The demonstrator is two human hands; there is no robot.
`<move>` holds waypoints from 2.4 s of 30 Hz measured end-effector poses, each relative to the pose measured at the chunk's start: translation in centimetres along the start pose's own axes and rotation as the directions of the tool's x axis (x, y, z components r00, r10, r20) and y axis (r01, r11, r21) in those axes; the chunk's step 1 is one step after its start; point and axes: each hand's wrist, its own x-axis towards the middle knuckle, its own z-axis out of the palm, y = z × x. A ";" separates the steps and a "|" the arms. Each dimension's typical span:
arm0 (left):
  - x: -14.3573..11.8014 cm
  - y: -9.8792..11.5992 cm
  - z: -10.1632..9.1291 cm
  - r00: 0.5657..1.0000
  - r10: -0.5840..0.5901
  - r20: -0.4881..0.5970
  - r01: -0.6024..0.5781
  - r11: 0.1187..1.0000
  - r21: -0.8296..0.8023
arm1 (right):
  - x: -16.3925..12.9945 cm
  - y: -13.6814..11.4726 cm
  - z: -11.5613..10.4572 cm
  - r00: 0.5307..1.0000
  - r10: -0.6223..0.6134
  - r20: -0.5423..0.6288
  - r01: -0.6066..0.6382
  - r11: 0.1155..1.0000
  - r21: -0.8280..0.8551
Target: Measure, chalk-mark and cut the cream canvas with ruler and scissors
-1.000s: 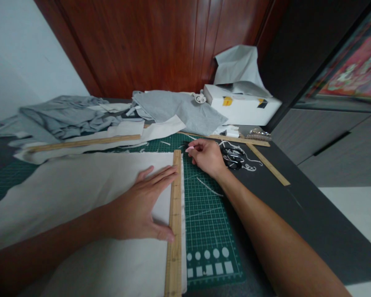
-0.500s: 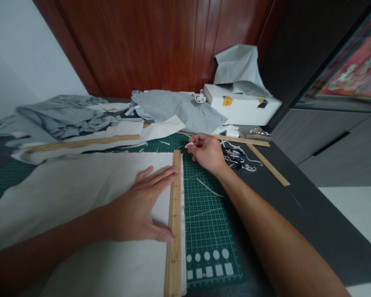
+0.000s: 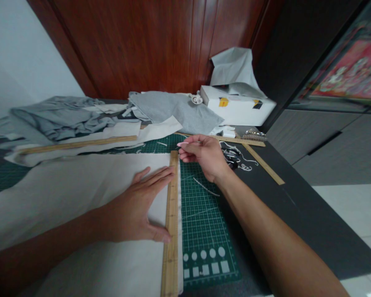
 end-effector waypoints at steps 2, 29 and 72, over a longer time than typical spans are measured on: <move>0.0 0.1 -0.1 1.000 -0.003 0.001 0.003 1.000 0.001 | -0.3 1.1 1.2 0.997 0.059 0.058 -0.060 0.998 0.019; 0.0 -0.1 0.1 1.000 0.003 -0.013 -0.003 1.000 -0.001 | 1.5 -1.2 -4.6 0.952 -0.164 -0.259 0.184 0.981 0.055; 0.1 -0.3 0.2 1.000 0.006 -0.002 -0.006 1.000 -0.005 | 1.3 -0.2 -2.7 0.963 -0.153 -0.220 0.167 0.985 0.046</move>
